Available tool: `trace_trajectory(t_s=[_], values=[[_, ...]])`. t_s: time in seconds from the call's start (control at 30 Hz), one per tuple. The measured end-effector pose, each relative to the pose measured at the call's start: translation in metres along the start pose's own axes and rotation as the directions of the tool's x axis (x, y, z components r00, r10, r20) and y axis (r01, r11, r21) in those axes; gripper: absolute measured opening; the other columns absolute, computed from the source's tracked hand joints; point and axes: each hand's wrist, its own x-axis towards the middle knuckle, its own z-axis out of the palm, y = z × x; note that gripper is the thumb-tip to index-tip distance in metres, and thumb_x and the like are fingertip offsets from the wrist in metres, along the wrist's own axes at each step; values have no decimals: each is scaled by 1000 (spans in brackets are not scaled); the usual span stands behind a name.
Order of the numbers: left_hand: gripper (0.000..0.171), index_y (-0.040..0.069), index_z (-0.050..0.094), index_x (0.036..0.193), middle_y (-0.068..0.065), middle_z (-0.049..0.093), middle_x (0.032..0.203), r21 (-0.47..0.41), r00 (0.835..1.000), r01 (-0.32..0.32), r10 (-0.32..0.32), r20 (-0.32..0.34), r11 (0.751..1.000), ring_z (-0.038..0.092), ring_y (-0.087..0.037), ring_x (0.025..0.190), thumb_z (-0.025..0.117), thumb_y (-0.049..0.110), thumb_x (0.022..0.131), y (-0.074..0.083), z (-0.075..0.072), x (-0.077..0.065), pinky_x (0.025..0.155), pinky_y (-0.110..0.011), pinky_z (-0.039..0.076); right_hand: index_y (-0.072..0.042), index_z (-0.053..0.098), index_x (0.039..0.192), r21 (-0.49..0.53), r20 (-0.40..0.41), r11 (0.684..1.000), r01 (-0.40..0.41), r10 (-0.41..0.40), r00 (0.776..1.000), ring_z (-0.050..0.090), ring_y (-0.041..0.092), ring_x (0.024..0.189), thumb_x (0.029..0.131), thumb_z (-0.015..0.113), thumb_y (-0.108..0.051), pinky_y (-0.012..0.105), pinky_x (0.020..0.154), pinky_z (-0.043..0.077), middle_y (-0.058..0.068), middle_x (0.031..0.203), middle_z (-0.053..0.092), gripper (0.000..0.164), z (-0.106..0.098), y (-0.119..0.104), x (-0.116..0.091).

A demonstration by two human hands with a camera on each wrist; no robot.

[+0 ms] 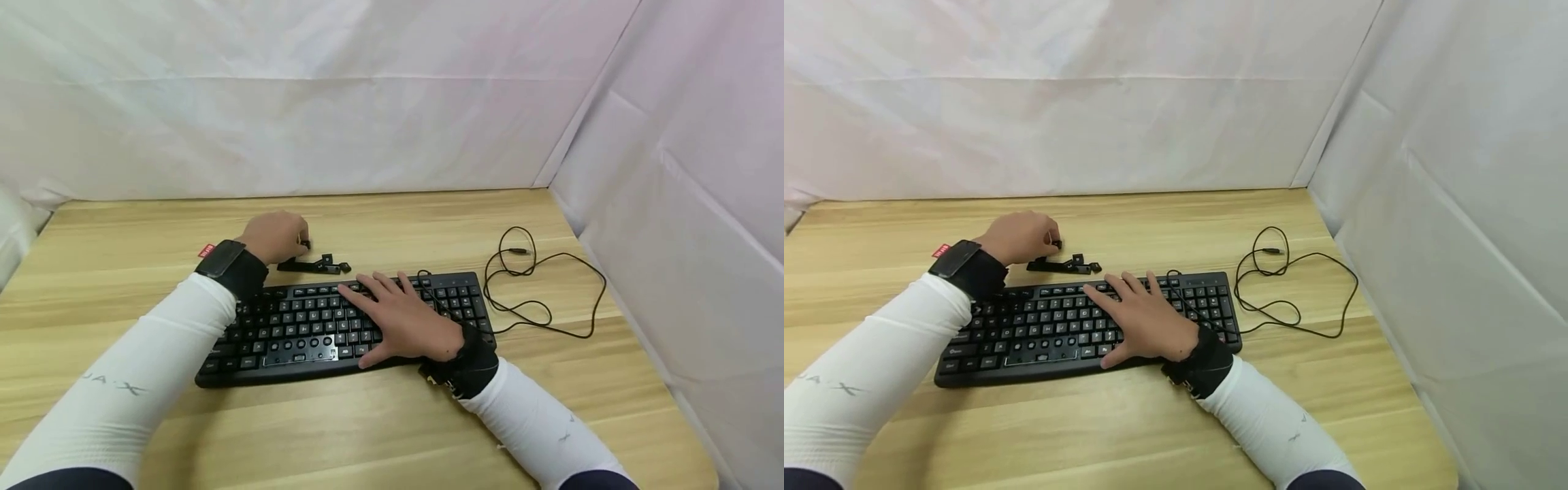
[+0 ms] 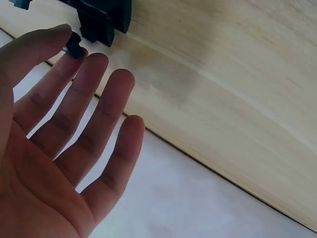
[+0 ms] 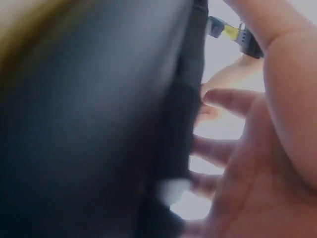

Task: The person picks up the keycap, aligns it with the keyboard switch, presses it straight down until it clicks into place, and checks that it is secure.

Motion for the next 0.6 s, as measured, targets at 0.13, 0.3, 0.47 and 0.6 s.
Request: trace_trajectory(t_s=[0.13,0.3,0.47,0.6], values=[[18,7,72,95,-11,70,90,-18,998,-42,41,-39,999,60,-23,72,71,18,81,7,-14,-8,65,-45,52,-23,13,153,-23,-18,1000,-20,19,1000,18,36,136,62,64,-75,67,105,19,16,153,22,116,-2,8,1],[18,7,72,95,-8,71,91,-35,992,-95,92,-86,995,61,-20,77,71,17,80,16,-28,-32,67,-43,53,-21,17,152,-53,-38,998,-34,32,999,20,35,135,62,64,-75,65,105,22,16,152,24,115,-8,22,1],[17,7,72,94,-6,72,90,-63,978,-173,164,-129,983,62,-15,74,72,13,78,18,-22,-60,66,-38,54,-20,19,152,-49,-32,999,-21,19,999,22,35,134,61,63,-77,64,103,25,17,151,25,116,-6,28,0],[15,7,72,91,-5,72,85,-57,961,-234,222,-164,970,60,-9,67,72,9,77,21,-16,-77,59,-33,53,-20,20,152,-48,-42,999,-11,9,999,23,35,133,60,62,-78,64,102,26,17,150,26,116,-4,29,0]])
